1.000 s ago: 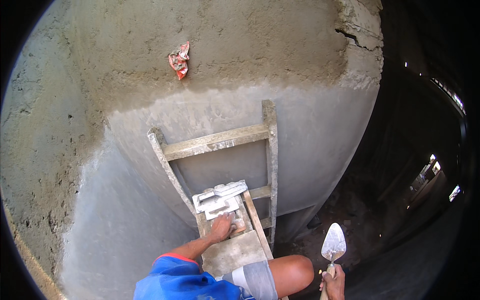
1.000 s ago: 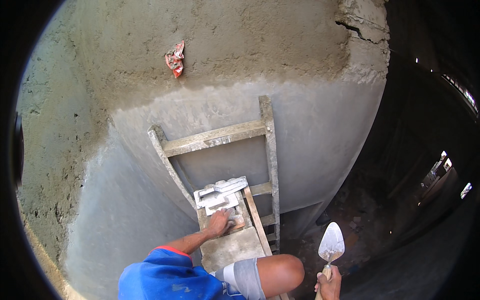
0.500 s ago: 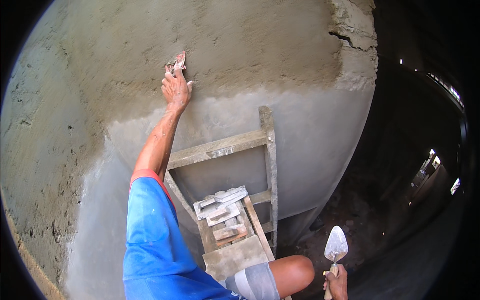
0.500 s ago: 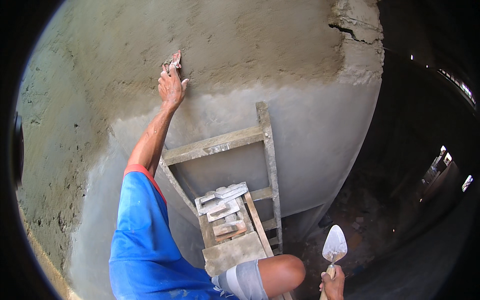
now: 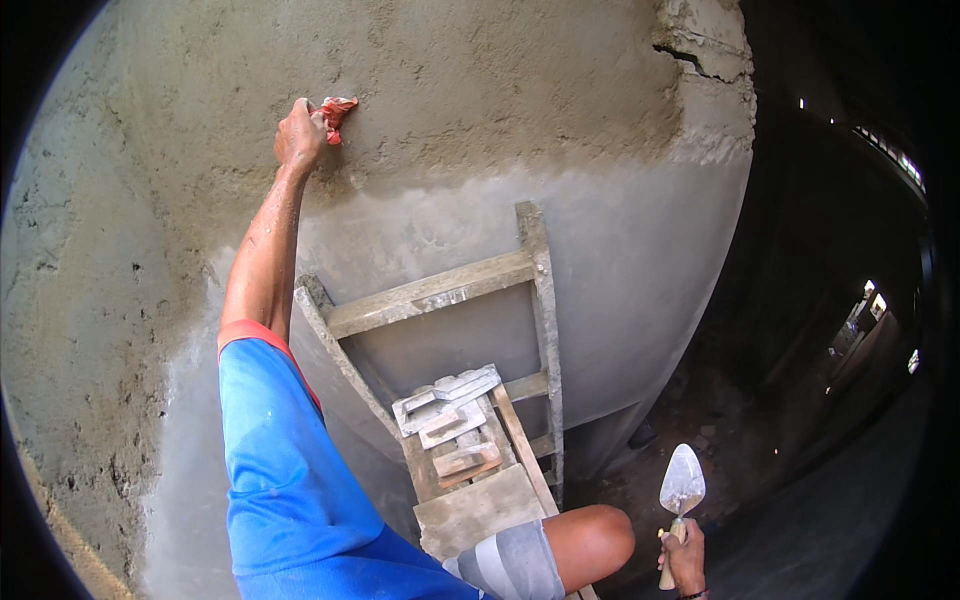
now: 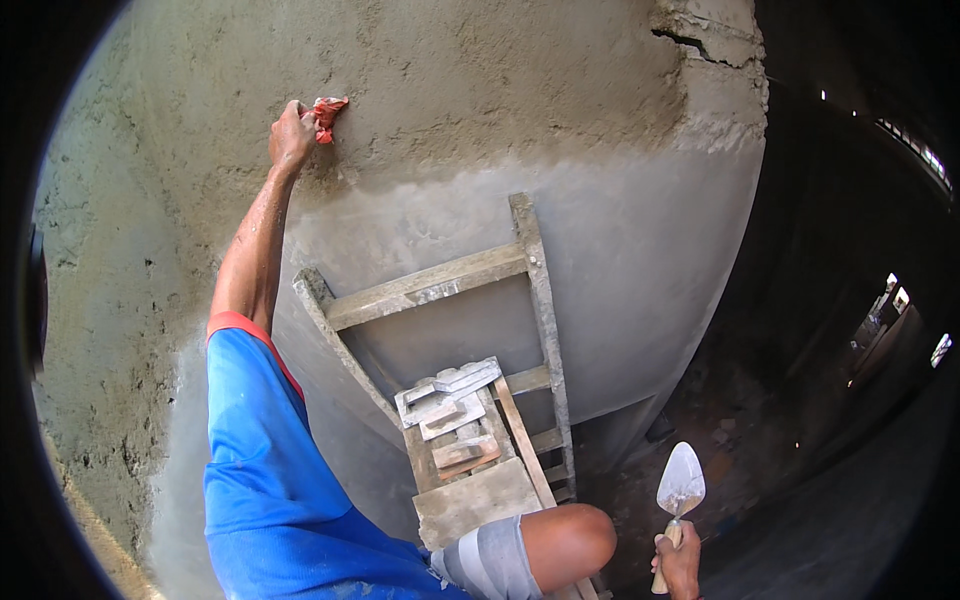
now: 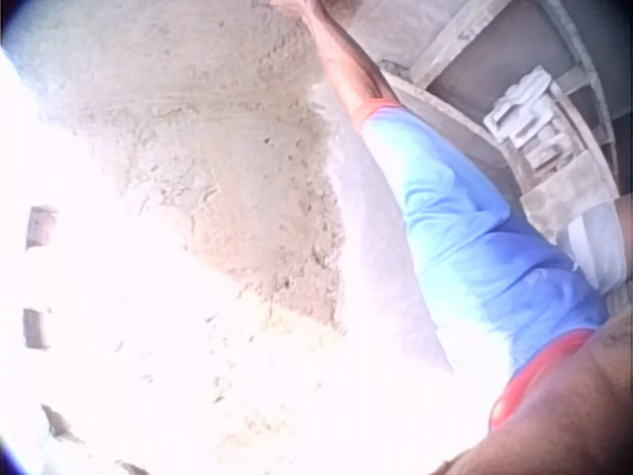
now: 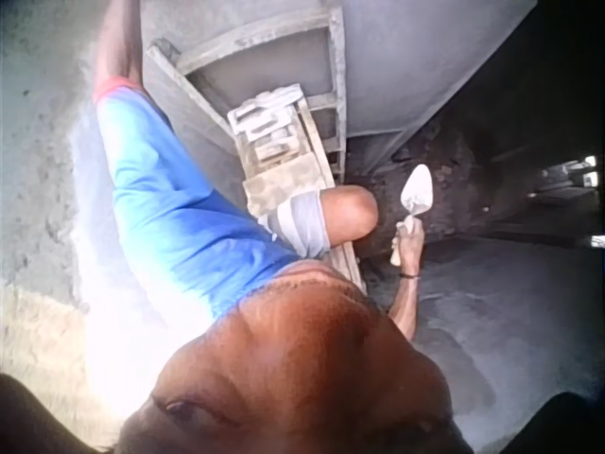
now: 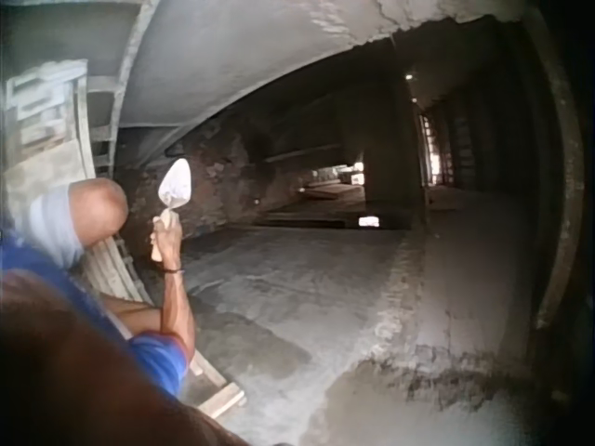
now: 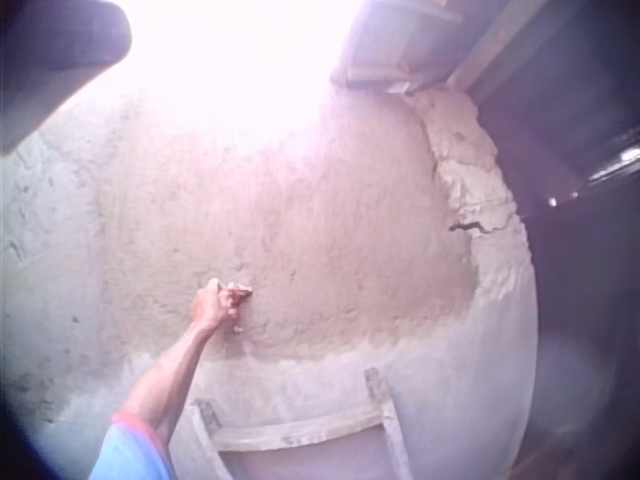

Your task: The person applies plaster to a concrete wall using a trowel and then smooths a small repaired area with a piece of red cloth.

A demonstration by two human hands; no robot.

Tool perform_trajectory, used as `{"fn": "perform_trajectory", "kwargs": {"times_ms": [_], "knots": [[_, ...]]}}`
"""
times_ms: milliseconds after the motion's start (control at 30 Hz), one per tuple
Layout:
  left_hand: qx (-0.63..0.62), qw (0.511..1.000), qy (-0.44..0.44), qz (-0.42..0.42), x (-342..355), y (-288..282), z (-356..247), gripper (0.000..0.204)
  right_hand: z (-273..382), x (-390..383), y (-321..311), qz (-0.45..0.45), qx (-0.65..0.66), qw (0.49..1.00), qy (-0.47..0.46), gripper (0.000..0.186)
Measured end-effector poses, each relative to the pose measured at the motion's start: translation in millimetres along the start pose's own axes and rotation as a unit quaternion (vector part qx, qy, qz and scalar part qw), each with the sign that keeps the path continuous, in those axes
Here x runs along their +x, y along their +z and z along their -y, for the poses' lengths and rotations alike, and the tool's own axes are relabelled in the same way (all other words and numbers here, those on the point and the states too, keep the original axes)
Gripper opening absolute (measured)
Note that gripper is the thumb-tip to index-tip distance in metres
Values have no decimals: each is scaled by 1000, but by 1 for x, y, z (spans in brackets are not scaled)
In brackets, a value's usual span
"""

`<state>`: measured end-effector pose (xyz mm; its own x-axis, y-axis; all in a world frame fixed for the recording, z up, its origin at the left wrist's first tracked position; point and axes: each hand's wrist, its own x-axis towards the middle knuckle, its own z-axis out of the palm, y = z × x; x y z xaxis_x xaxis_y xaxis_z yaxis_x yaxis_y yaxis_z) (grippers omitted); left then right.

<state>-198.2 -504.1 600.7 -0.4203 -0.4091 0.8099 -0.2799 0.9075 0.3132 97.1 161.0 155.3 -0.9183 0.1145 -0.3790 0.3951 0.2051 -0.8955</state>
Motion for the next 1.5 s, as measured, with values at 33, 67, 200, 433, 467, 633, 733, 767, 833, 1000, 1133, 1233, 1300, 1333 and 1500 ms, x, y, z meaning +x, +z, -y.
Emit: {"fn": "perform_trajectory", "kwargs": {"times_ms": [33, 67, 200, 433, 467, 633, 733, 767, 833, 1000, 1133, 1233, 1300, 1333, 1500], "knots": [[-1, 1000, -1, -1, 3, -1, 0, 26, 3, 0, 2, 4, 2, 1000, -7, 25], [-4, 1000, -3, -1, 4, -1, 1, 26, 0, 2, 1, 4, 2, 1000, -7, 25], [-60, 998, -16, -29, 9, 5, 5, 21, -11, 10, -2, -2, -14, 1000, 3, 24], [-64, 990, 104, -71, -1, 9, -2, 19, -13, 13, -4, -8, -12, 1000, 15, 19], [-74, 988, 119, -61, -8, 8, -2, 19, -13, 13, -3, -6, -12, 1000, 14, 19], [-88, 963, 242, -79, -44, 27, 9, 23, -13, 19, -1, 6, -3, 1000, 6, 19], [-102, 979, 177, -3, -61, 37, 15, 27, -15, 20, 0, 7, -7, 1000, 4, 19], [-102, 979, 177, -4, -64, 38, 16, 27, -14, 21, 0, 7, -7, 1000, 3, 19], [-62, 995, 79, 31, -70, 39, 16, 31, -14, 20, 1, 8, -4, 1000, 4, 20], [16, 982, 123, -139, -65, 30, -13, 45, -12, 19, 0, 1, -13, 1000, 12, 21], [74, 976, 148, -138, -43, 34, -36, 42, -15, 20, 0, 3, -9, 1000, 12, 22], [3, 993, 49, -103, -20, 40, -23, 27, -15, 21, 4, 6, -9, 1000, 14, 23], [-14, 992, 52, -114, -13, 47, -7, 27, -17, 21, 3, 6, -13, 1000, 15, 24], [-29, 990, 55, -127, -11, 50, 0, 26, -18, 22, 4, 8, -17, 1000, 14, 26], [-75, 985, 55, -143, -17, 54, 2, 24, -15, 21, 5, 2, -11, 1000, 24, 22]]}}
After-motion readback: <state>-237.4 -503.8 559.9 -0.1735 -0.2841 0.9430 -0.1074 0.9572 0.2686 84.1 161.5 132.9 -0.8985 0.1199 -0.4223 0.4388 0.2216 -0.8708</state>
